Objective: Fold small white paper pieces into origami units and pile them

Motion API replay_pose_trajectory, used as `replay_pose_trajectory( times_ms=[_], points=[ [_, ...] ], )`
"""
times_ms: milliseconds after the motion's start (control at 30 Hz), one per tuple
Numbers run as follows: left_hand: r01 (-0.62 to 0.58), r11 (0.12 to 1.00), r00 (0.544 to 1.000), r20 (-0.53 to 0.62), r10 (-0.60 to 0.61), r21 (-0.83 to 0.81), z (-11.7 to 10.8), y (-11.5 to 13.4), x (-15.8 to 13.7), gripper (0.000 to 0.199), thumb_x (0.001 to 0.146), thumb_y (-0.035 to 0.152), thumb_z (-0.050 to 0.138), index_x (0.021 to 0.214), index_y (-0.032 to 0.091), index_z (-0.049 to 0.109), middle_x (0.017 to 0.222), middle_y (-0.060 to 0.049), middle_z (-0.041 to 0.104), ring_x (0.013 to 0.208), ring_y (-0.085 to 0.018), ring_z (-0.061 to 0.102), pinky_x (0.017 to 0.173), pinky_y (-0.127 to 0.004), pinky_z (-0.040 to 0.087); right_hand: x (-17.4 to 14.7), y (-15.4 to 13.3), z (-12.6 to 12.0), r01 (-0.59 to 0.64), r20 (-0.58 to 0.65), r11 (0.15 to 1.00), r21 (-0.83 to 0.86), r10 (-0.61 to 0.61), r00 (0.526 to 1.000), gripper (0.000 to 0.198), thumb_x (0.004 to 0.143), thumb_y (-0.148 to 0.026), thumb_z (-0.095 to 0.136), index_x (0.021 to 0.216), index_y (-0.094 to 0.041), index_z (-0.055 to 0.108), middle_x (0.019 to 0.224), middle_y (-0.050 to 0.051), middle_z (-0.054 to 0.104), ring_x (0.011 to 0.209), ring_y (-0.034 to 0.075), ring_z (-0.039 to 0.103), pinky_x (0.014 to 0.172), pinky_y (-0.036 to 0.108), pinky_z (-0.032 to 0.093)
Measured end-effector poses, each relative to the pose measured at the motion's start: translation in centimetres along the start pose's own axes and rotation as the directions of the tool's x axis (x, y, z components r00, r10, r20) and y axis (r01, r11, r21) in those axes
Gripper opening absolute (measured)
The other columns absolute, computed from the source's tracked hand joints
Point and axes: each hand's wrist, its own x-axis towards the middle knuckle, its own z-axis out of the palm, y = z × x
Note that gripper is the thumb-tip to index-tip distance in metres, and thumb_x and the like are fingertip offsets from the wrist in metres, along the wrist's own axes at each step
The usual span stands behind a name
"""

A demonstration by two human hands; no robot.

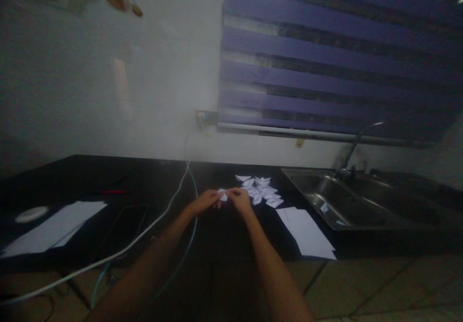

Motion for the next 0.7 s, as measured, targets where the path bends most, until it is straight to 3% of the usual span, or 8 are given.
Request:
replay_pose_trajectory(
  times_ms=[200,400,700],
  points=[
    [0.007,0.995,0.998,-0.060,-0.002,0.096,0.3,-0.8,0.2,0.063,0.083,0.068,0.037,0.067,0.010,0.058,0.055,0.000,0.051,0.050,-0.009,0.042,0.050,-0.021,0.030,-0.1,-0.2,0.1,-0.029,0.004,1.000,0.003,0.029,1.000,0.030,0.064,-0.043,0.074,0.073,-0.014,0.072,0.061,0.002,0.064,0.055,0.014,0.053,0.052,0.024,0.038],
    [-0.078,0.995,0.992,-0.099,0.084,0.067,0.2,-1.2,0.3,0.063,0.084,0.065,0.036,0.079,0.009,0.062,0.064,-0.001,0.053,0.057,-0.010,0.043,0.055,-0.022,0.032,-0.9,-1.2,0.4,-0.078,0.207,0.989,0.129,0.050,0.977,0.034,0.065,-0.041,0.075,0.088,-0.017,0.070,0.076,0.003,0.070,0.064,0.016,0.062,0.061,0.026,0.045],
    [-0.035,0.998,0.989,-0.141,0.042,0.054,0.3,-0.9,0.2,0.064,0.083,0.069,0.035,0.073,0.010,0.059,0.061,-0.001,0.051,0.056,-0.011,0.042,0.054,-0.023,0.030,-1.1,-1.8,0.5,-0.105,0.266,0.982,0.157,0.060,0.962,0.032,0.063,-0.037,0.077,0.085,-0.016,0.069,0.076,0.003,0.071,0.066,0.016,0.063,0.063,0.027,0.046]
  ],
)
